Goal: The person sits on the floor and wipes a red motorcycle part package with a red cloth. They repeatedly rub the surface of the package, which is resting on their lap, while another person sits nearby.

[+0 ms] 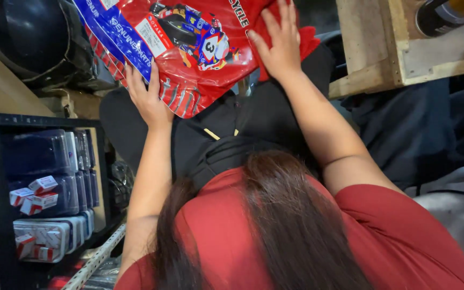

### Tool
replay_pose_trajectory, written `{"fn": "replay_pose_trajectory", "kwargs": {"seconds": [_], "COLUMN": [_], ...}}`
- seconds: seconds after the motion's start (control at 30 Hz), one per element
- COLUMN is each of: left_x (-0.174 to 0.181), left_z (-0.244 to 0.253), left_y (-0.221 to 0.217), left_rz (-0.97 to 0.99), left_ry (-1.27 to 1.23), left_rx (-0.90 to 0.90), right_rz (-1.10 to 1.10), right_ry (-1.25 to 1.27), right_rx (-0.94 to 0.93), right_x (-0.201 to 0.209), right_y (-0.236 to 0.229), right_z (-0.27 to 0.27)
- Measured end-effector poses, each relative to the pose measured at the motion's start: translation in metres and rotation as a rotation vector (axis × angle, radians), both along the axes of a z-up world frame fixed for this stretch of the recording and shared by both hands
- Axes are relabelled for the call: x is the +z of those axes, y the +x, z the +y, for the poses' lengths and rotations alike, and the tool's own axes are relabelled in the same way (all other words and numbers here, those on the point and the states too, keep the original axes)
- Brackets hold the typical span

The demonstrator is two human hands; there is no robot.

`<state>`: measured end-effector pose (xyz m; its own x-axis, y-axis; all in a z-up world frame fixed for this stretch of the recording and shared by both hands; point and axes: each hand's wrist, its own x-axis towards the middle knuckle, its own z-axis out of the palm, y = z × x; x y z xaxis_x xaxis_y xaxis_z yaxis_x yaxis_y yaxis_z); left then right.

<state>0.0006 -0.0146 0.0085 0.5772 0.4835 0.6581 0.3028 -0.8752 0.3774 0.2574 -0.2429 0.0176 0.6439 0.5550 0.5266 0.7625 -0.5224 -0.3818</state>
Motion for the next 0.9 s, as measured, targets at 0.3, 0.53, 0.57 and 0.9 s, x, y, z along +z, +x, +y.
{"fn": "replay_pose_trajectory", "kwargs": {"seconds": [0.3,0.53,0.57,0.9], "left_x": [-0.006,-0.009,-0.009,-0.009], "left_z": [0.003,0.005,0.005,0.004], "left_y": [-0.001,-0.001,-0.002,-0.002], "left_rz": [-0.001,-0.016,-0.013,0.046], "left_ry": [0.004,0.017,0.015,-0.016], "left_rx": [-0.012,-0.021,-0.020,0.000], "right_rz": [0.281,0.286,0.289,0.311], "right_ry": [0.362,0.462,0.460,0.420], "right_rx": [0.015,0.062,0.063,-0.015], "right_x": [-0.007,0.002,-0.004,-0.029], "right_y": [0.051,0.057,0.062,0.092], "right_z": [0.003,0.006,0.007,0.012]}}
